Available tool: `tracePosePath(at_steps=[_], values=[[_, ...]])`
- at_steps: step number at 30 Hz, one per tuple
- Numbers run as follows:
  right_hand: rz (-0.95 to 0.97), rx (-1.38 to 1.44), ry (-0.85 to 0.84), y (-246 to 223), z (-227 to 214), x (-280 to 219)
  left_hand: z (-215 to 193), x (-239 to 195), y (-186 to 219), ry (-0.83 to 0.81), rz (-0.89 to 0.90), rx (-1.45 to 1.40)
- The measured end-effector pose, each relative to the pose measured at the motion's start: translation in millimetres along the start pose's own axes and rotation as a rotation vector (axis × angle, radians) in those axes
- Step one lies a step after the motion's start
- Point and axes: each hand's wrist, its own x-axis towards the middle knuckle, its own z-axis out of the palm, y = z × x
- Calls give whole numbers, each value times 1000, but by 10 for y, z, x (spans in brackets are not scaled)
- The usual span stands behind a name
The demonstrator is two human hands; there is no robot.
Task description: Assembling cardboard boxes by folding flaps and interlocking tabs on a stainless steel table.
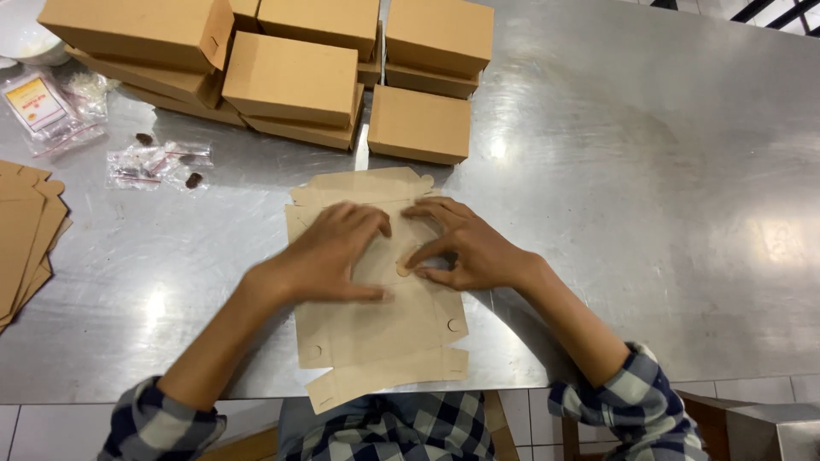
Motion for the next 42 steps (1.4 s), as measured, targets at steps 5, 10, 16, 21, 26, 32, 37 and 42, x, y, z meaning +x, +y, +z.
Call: tracePosePath(at_steps=[5, 10, 16, 21, 26, 32, 37, 42], values=[[-34, 123, -32, 239, 55, 187, 139, 364, -342, 237, 100, 63], [-35, 91, -23, 399, 169, 167, 386, 414, -406, 450, 181, 232], [-1, 172, -67, 317, 59, 191, 364, 393, -394, 427, 177, 184], [40, 228, -78, 271, 31, 203, 336, 358, -375, 397, 168, 136], [60, 235, -43, 214, 40, 222, 334, 355, -365, 397, 163, 135], [63, 237, 6, 220, 78, 223, 329, 346, -351, 399, 159, 136], [56, 209, 26, 257, 115, 212, 317, 345, -345, 401, 166, 131], [47, 192, 14, 247, 93, 219, 317, 343, -352, 394, 163, 126]])
